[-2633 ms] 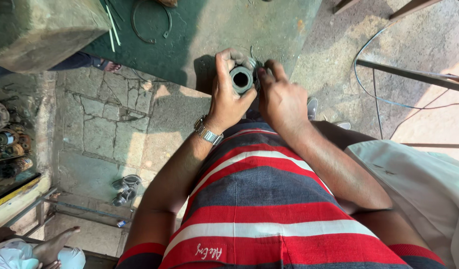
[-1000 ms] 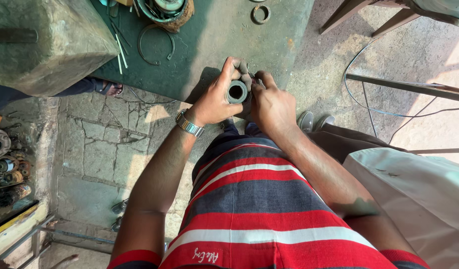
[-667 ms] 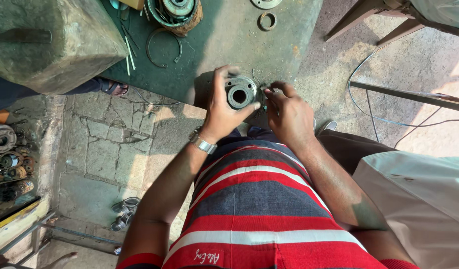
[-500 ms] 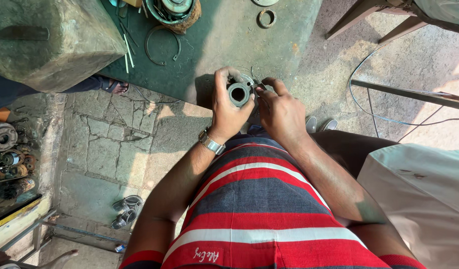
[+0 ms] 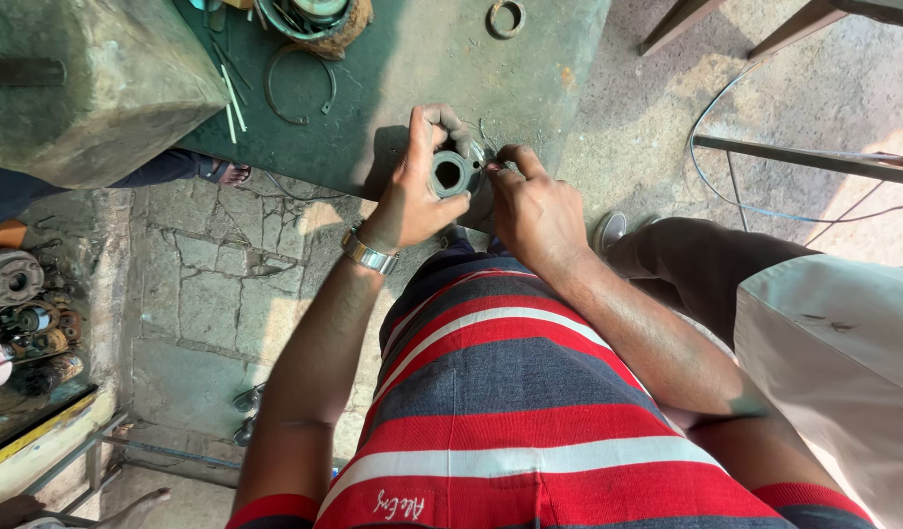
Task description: The person uses a small metal file to scrape and clean the surface of a cylindrical metal part held on a workbench. They rotate the part and continue filing different sections, then switch to a larger, flanged metal component and repeat the filing process.
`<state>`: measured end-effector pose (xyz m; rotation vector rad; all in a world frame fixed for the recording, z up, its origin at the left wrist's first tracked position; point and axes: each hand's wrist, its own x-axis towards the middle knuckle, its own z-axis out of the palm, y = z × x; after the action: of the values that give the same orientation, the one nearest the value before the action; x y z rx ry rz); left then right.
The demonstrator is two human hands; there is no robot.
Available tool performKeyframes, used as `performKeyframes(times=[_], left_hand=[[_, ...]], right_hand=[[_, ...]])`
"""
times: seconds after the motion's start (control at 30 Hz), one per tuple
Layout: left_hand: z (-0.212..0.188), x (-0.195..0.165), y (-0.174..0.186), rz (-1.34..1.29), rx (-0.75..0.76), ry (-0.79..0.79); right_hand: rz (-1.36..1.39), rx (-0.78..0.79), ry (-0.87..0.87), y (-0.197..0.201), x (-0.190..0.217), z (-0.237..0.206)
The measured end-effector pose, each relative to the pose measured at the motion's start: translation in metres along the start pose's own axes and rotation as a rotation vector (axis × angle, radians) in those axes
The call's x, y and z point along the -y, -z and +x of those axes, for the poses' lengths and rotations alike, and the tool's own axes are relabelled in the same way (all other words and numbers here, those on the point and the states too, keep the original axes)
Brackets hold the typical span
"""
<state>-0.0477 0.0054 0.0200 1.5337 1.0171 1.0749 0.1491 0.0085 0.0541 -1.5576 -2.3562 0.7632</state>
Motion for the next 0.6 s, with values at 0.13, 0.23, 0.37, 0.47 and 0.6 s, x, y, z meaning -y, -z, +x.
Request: performKeyframes(times=[0.13, 0.23, 0.37, 0.47, 0.6], left_hand=[[0.001, -0.001, 0.003, 0.004, 0.000, 0.018], [-0.005, -0.003, -0.003, 0.031, -0.075, 0.034], [-0.012, -0.005, -0.025, 0.164, -0.299, 0.006], [-0.015, -0.003, -0.047, 0.237, -0.485, -0.019], [-0.015, 0.004, -0.061, 0.244, -0.602, 0.026]], right_hand=[[-0.024, -0.020, 0.030, -0.001, -0.002, 0.000], [-0.011, -0.021, 0.034, -0.001, -0.004, -0.005], [-0.002, -0.006, 0.031, -0.004, -0.003, -0.008], [-0.010, -0.015, 0.011, -0.006, -0.002, -0.007], [-0.047, 0.004, -0.005, -0.008, -0.002, -0.007]])
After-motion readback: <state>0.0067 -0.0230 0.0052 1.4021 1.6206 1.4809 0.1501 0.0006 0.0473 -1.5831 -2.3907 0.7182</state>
